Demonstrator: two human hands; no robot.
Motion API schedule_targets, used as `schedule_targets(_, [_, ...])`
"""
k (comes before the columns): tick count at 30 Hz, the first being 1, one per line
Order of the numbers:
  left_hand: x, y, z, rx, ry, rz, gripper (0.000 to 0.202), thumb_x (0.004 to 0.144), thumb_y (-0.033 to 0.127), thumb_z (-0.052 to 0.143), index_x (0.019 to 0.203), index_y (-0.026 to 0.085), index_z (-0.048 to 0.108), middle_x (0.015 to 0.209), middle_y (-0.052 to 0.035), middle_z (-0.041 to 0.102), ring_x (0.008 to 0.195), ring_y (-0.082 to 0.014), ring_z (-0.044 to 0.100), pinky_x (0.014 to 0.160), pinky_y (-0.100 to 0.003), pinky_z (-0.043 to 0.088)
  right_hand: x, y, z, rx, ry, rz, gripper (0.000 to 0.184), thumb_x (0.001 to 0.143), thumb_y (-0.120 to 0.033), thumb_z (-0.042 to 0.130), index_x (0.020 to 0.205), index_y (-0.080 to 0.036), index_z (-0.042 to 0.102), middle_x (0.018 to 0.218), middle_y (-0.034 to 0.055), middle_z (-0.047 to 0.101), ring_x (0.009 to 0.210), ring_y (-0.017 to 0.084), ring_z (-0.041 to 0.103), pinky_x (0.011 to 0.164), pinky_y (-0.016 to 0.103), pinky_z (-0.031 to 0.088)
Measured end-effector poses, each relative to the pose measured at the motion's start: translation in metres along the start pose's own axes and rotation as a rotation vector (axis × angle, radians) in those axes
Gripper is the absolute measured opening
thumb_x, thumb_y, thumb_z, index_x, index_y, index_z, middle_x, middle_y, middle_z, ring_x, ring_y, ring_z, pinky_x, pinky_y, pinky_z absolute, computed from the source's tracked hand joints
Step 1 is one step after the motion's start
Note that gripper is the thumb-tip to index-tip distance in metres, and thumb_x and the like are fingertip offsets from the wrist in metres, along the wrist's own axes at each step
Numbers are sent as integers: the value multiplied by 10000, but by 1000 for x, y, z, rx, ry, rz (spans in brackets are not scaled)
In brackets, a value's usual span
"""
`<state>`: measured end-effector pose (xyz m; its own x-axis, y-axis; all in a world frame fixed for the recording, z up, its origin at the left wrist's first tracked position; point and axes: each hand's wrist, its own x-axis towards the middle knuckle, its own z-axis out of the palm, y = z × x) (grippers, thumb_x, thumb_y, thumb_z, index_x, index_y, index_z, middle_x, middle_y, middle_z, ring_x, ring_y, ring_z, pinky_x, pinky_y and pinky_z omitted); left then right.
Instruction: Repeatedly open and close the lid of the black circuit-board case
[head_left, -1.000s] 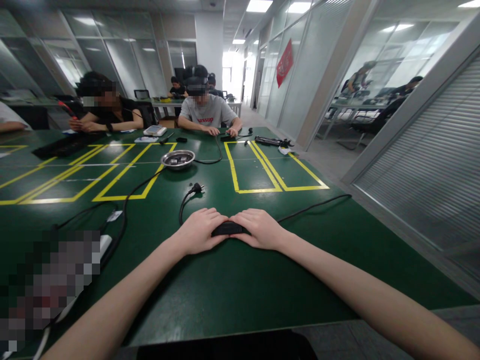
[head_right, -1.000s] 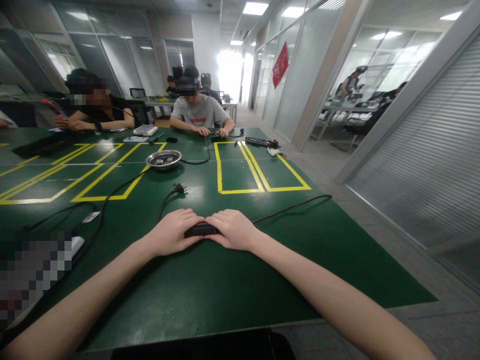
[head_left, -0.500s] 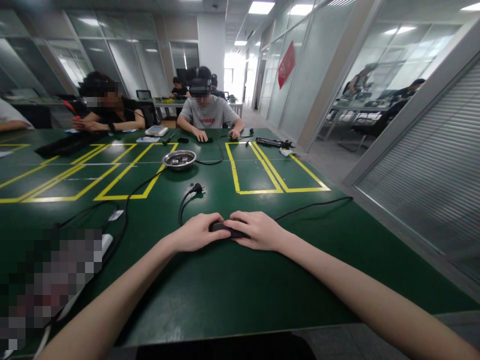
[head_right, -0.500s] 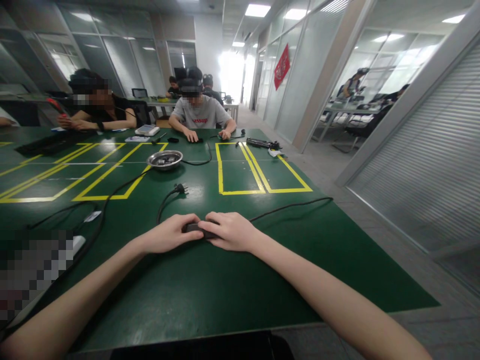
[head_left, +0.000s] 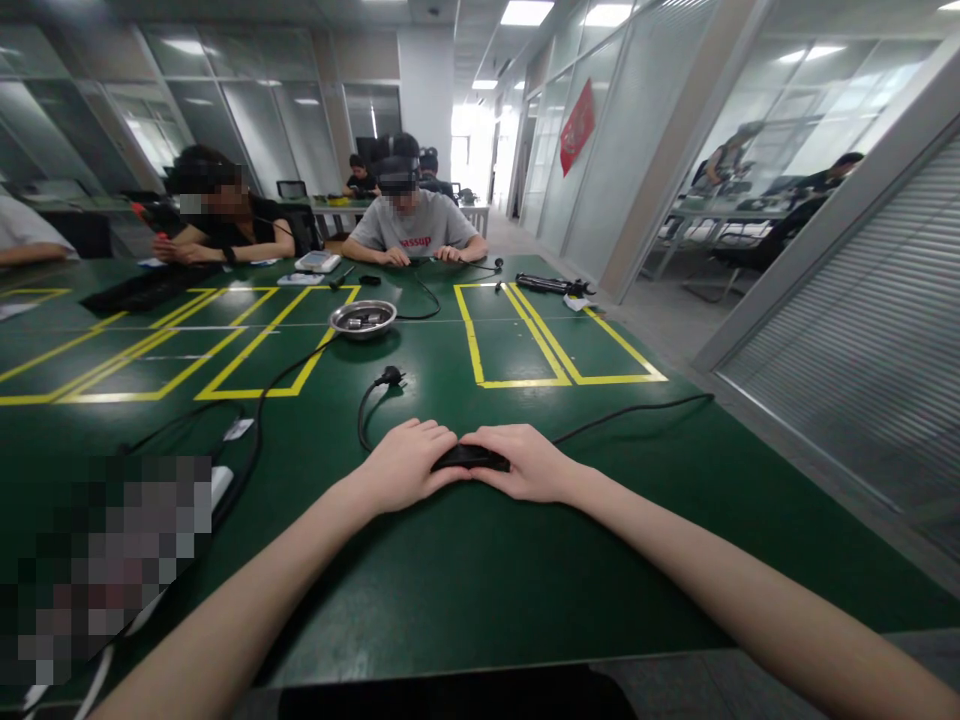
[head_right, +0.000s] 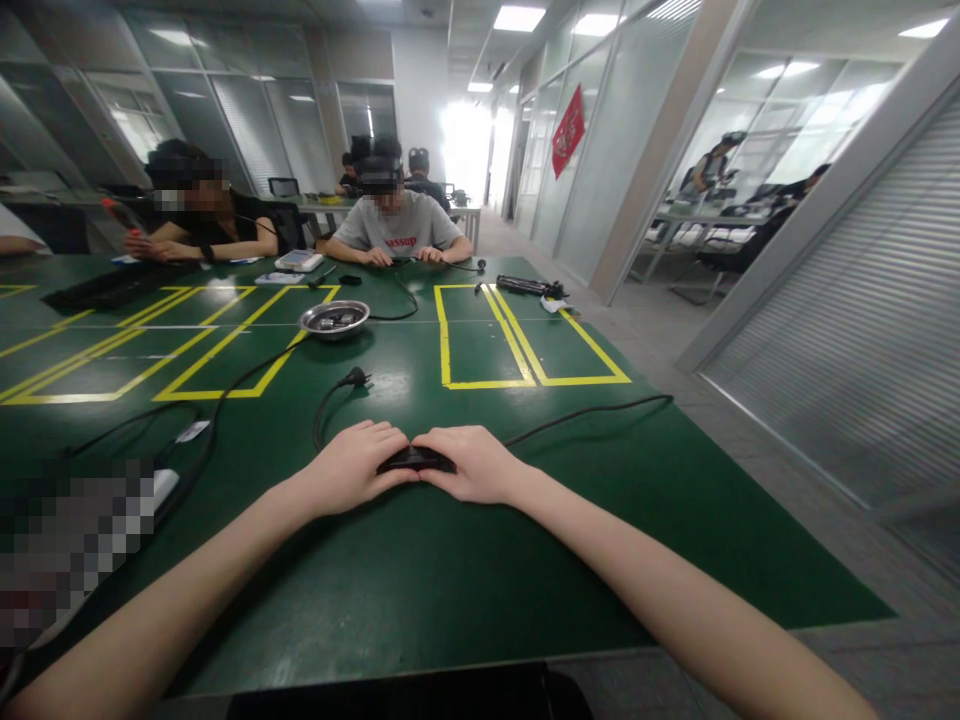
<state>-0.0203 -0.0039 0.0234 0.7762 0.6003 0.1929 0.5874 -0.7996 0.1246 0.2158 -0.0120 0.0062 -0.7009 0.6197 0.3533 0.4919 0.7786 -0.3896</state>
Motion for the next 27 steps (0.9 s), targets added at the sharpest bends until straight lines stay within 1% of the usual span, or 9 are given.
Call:
schedule_targets(3, [0, -3, -1, -20, -2, 12, 362, 1027, 529, 532, 944, 188, 624, 885, -56, 688, 850, -225, 633, 773, -326, 456, -1, 1, -1, 28, -11, -3, 333, 941, -309, 692, 1239, -164, 665, 1062, 107, 759, 928, 241, 723, 817, 338, 551])
schedule_targets(9, [0, -6, -6, -70, -4, -43, 380, 1056, 500, 458, 955, 185, 645, 897, -59, 706, 848, -215, 637, 814, -343, 451, -2, 3, 2, -58, 86, -20, 301, 996, -293, 601, 1255, -154, 664, 1036, 124, 752, 921, 244, 708, 826, 357, 559])
schedule_targets(14, [0, -5, -4, -116, -9, -55, 369, 1070, 441, 431, 920, 177, 641, 880, -57, 715, 809, -202, 637, 818, -346, 438, 1, 0, 0, -159, -18, -132, 529, 963, -364, 660, 1451, -213, 523, 1219, 136, 671, 1040, 262, 672, 875, 394, 568])
schedule_targets(16, [0, -6, -3, -164, -25, -85, 379, 1064, 438, 433, 875, 184, 642, 842, -43, 707, 771, -194, 632, 766, -320, 442, 2, -1, 1, -243, -59, -172, 547, 984, -377, 635, 1494, -255, 481, 1262, 132, 628, 1041, 252, 667, 845, 374, 574])
schedule_targets(18, [0, -7, -4, -214, -43, -120, 390, 1054, 454, 446, 859, 191, 657, 819, -34, 707, 755, -192, 632, 727, -303, 448, 2, -2, 2, -327, -102, -170, 529, 1019, -360, 576, 1523, -272, 443, 1225, 118, 620, 969, 232, 678, 763, 333, 575])
schedule_targets(20, [-1, -8, -5, -214, -13, -127, 368, 1029, 490, 498, 922, 196, 692, 856, -41, 729, 807, -210, 646, 779, -327, 475, 2, 0, 4, -383, -125, -122, 564, 1028, -375, 552, 1556, -261, 386, 1175, 110, 623, 865, 218, 683, 677, 305, 561])
schedule_targets(22, [-2, -9, -7, -147, 108, -106, 356, 987, 510, 577, 1111, 202, 703, 1050, -83, 753, 991, -259, 655, 949, -416, 478, 3, 7, 4, -407, -80, -30, 578, 1031, -397, 534, 1562, -252, 360, 1173, 111, 624, 790, 209, 681, 644, 303, 554])
schedule_targets(25, [-4, -11, -8, -32, 327, -65, 521, 943, 486, 645, 1382, 210, 597, 1429, -147, 616, 1331, -335, 520, 1165, -545, 341, 1, 31, -9, -395, 125, 171, 516, 1031, -385, 501, 1516, -234, 411, 1248, 141, 627, 835, 244, 699, 715, 352, 578])
schedule_targets(27, [-4, -11, -7, -21, 358, -19, 478, 960, 459, 626, 1374, 222, 611, 1442, -137, 610, 1370, -329, 497, 1181, -536, 336, -4, 56, -26, -389, 299, 318, 492, 1018, -373, 486, 1475, -195, 458, 1273, 173, 637, 948, 309, 701, 803, 419, 584])
